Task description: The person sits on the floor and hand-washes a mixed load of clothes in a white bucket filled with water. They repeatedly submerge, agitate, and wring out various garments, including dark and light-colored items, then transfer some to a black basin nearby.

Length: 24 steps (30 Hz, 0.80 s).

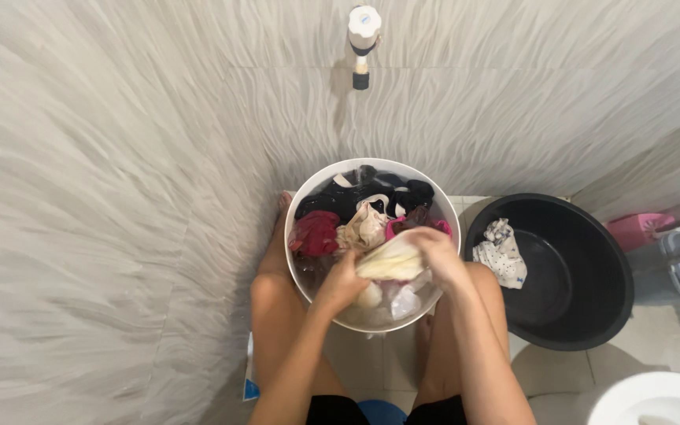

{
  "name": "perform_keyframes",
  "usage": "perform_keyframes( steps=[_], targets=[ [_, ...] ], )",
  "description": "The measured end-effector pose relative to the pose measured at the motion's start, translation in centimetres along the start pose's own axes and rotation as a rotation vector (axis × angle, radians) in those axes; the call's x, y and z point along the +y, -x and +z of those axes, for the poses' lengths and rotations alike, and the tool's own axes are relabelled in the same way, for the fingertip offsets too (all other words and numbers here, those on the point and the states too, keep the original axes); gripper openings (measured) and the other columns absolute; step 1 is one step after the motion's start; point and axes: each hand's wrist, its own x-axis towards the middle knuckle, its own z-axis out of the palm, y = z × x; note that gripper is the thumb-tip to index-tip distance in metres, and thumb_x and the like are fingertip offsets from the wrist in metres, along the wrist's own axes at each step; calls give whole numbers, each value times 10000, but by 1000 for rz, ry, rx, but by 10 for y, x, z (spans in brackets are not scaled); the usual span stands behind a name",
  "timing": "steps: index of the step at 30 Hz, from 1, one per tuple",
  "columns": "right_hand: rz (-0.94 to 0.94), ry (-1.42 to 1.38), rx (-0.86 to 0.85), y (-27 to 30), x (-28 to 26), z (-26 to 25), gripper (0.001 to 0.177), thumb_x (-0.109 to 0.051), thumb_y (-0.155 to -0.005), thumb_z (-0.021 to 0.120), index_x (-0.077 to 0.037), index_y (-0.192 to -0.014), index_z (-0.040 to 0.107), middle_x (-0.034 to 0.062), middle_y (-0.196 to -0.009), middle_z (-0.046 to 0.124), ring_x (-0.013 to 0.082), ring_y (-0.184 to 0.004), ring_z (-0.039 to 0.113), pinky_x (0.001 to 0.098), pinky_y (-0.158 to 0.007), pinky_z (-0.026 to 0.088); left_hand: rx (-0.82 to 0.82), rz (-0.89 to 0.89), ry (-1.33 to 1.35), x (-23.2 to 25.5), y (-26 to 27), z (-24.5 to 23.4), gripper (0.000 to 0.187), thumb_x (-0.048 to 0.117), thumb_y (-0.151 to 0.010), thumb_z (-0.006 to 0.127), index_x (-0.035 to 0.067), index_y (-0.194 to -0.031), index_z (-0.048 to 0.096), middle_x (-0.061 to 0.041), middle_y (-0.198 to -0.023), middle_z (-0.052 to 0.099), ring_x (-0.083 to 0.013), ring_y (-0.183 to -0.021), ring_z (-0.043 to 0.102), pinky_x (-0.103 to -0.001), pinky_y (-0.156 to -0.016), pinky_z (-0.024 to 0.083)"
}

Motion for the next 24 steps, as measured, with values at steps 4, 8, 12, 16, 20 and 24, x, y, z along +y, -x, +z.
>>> perform_keyframes(
  steps=[4,8,12,16,20,24],
  targets=[
    [89,-78,205,0,36,12,252,-201,-948,605,-37,-1115,698,127,-864,680,258,-713,646,424,-602,529,161,483,-299,23,-6,11,653,143,-745,765,9,-1338,528,-223,-1194,672,-378,-1123,644,-439,-984,516],
    [482,-668,-60,0,84,35,420,-451,-943,575,-57,-1011,706,96,-900,745,227,-767,719,387,-683,596,-155,359,-144,56,16,31,420,63,-954,603,70,-1373,573,-216,-1230,665,-355,-1097,664,-423,-948,531],
    [361,-928,-58,-1,98,52,291,-401,-971,615,-126,-981,709,92,-938,724,231,-816,702,413,-729,585,104,609,85,54,41,25,632,84,-720,809,92,-1322,616,-203,-1183,664,-346,-1069,634,-430,-901,518],
    [333,-1054,5,3,87,72,300,-357,-1022,649,-164,-802,582,67,-886,672,235,-799,705,433,-819,607,583,283,270,17,22,43,374,35,-780,700,60,-1153,715,-167,-1175,634,-304,-1049,635,-396,-915,541],
    [-94,-900,203,8,73,101,457,-320,-1020,597,-84,-642,499,106,-818,695,220,-727,659,398,-730,549,357,-177,1479,-35,-23,67,198,166,-917,698,38,-1066,673,-97,-1002,698,-225,-900,670,-367,-812,548],
    [-532,-554,31,22,61,111,398,-162,-994,619,-46,-619,559,85,-679,625,182,-607,556,343,-606,454,-230,-392,1685,-61,-62,70,168,189,-973,639,29,-1019,620,-100,-914,683,-223,-857,680,-361,-832,582]
  ],
)
